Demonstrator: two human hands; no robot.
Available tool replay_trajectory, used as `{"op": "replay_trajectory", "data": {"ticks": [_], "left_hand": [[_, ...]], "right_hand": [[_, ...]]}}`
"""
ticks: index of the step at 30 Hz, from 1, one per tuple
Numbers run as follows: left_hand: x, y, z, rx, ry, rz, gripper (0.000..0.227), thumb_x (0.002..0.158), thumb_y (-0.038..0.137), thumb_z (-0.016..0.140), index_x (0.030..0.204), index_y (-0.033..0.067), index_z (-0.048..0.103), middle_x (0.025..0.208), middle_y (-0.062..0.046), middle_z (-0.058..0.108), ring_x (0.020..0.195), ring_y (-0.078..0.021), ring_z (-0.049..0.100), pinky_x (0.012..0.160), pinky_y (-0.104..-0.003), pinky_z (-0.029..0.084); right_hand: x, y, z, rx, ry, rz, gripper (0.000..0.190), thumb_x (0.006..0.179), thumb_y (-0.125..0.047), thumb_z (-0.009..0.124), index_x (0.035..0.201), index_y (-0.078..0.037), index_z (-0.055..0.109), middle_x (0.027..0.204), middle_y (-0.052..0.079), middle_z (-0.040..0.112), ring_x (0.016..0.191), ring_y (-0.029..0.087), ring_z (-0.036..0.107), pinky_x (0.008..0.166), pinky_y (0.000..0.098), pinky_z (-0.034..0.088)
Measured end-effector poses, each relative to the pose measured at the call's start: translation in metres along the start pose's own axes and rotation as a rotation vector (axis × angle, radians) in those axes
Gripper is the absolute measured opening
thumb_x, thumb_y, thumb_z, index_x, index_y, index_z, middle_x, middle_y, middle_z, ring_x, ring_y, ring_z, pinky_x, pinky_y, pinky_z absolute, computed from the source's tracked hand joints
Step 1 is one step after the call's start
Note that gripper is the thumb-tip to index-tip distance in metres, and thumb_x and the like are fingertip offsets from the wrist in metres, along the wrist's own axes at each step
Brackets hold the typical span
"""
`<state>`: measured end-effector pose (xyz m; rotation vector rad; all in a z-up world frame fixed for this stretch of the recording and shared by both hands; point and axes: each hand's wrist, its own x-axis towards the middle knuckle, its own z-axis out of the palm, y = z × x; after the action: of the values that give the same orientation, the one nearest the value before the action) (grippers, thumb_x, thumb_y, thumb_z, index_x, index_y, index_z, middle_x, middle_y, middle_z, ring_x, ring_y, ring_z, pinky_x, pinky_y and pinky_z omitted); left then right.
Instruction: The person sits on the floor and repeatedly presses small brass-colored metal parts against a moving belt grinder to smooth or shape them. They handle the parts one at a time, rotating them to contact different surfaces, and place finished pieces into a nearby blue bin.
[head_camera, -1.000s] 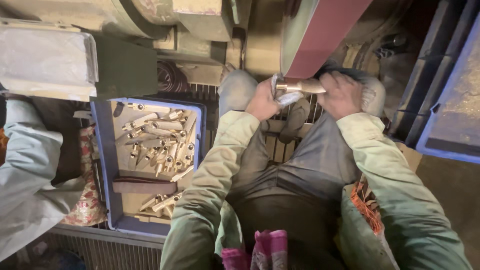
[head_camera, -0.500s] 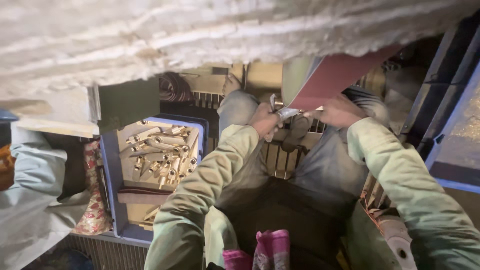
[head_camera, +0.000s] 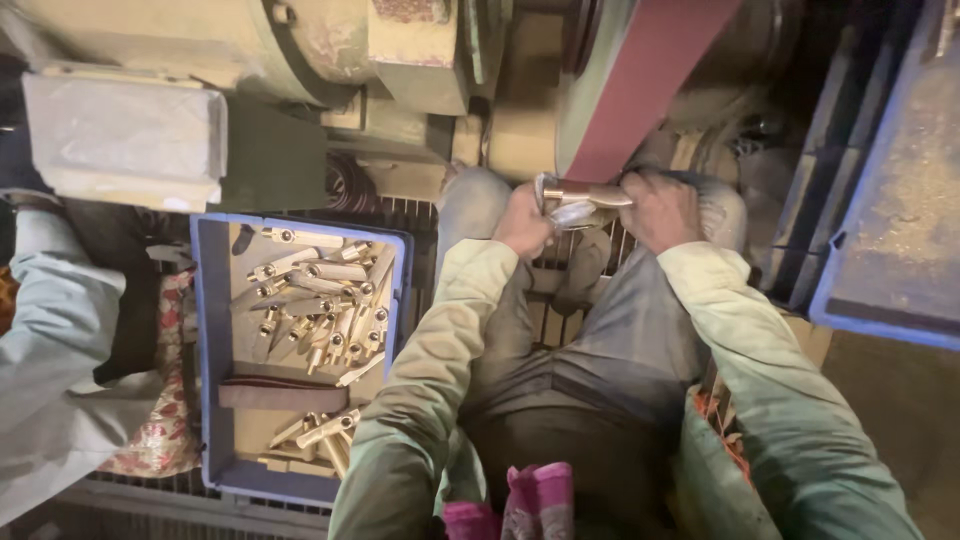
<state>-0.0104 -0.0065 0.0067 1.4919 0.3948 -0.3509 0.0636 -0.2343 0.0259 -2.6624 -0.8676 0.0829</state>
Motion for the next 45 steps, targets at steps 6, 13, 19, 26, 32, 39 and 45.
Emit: {"op": "replay_trajectory", "data": {"ticks": [6,13,19,26,32,39,45], "left_hand": [[-0.007,-0.002,-0.026,0.095,-0.185,0.376,0.042,0.078,-0.001,0.074,0.119,0.0001,0.064,0.088,-0.005,0.070,0.070,-0.0162,0.065,0.057,-0.031,0.054],[0.031,-0.035,-0.015,-0.136,-0.345,-0.044,0.027,0.086,0.007,0.062,0.111,0.0010,0.069,0.074,-0.007,0.065,0.058,-0.0121,0.059,0.047,-0.028,0.045],[0.046,-0.077,0.010,-0.178,-0.086,-0.151,0.019,0.092,0.009,0.059,0.103,-0.0030,0.069,0.070,-0.009,0.065,0.049,-0.0140,0.058,0.041,-0.029,0.042],[0.038,-0.064,0.020,-0.343,0.029,-0.188,0.024,0.082,-0.001,0.064,0.106,-0.0008,0.066,0.071,-0.007,0.066,0.048,-0.0116,0.057,0.037,-0.028,0.038],[0.025,-0.038,0.004,-0.382,0.055,-0.249,0.018,0.087,0.000,0.065,0.104,-0.0015,0.064,0.073,-0.007,0.065,0.050,-0.0111,0.057,0.038,-0.028,0.039],[0.014,-0.021,-0.010,-0.432,0.057,-0.229,0.026,0.084,-0.003,0.059,0.110,-0.0010,0.062,0.072,-0.007,0.065,0.049,-0.0115,0.056,0.035,-0.028,0.038],[0.020,-0.036,0.004,-0.401,0.016,-0.200,0.018,0.088,-0.003,0.060,0.106,-0.0031,0.062,0.072,-0.007,0.062,0.052,-0.0120,0.057,0.038,-0.028,0.040]], "right_hand": [[-0.040,-0.019,-0.032,0.392,0.013,0.062,0.033,0.087,-0.021,0.078,0.118,-0.011,0.075,0.103,0.013,0.075,0.091,0.029,0.071,0.083,0.0399,0.055],[-0.038,-0.002,-0.031,0.969,-0.348,0.563,0.031,0.090,-0.026,0.078,0.108,-0.001,0.074,0.072,0.000,0.059,0.057,0.011,0.048,0.051,0.0291,0.037],[-0.009,-0.001,-0.016,1.392,-0.399,0.829,0.014,0.094,-0.010,0.071,0.101,0.000,0.064,0.061,-0.003,0.046,0.046,0.006,0.037,0.039,0.0270,0.028],[0.001,-0.014,-0.027,1.465,-0.428,0.857,0.012,0.098,-0.012,0.066,0.103,-0.001,0.064,0.061,-0.006,0.040,0.048,0.006,0.034,0.043,0.0266,0.030],[0.019,-0.028,-0.026,1.400,-0.413,0.871,0.011,0.096,-0.011,0.065,0.106,-0.006,0.067,0.059,-0.006,0.041,0.049,0.006,0.038,0.043,0.0280,0.036],[0.032,-0.043,-0.025,1.392,-0.397,0.932,0.010,0.096,-0.010,0.065,0.105,-0.010,0.062,0.059,-0.007,0.041,0.048,0.006,0.037,0.044,0.0284,0.037],[0.016,-0.024,-0.022,1.459,-0.393,0.843,0.014,0.097,-0.010,0.065,0.109,-0.005,0.069,0.062,-0.007,0.042,0.050,0.005,0.036,0.045,0.0272,0.036]]}}
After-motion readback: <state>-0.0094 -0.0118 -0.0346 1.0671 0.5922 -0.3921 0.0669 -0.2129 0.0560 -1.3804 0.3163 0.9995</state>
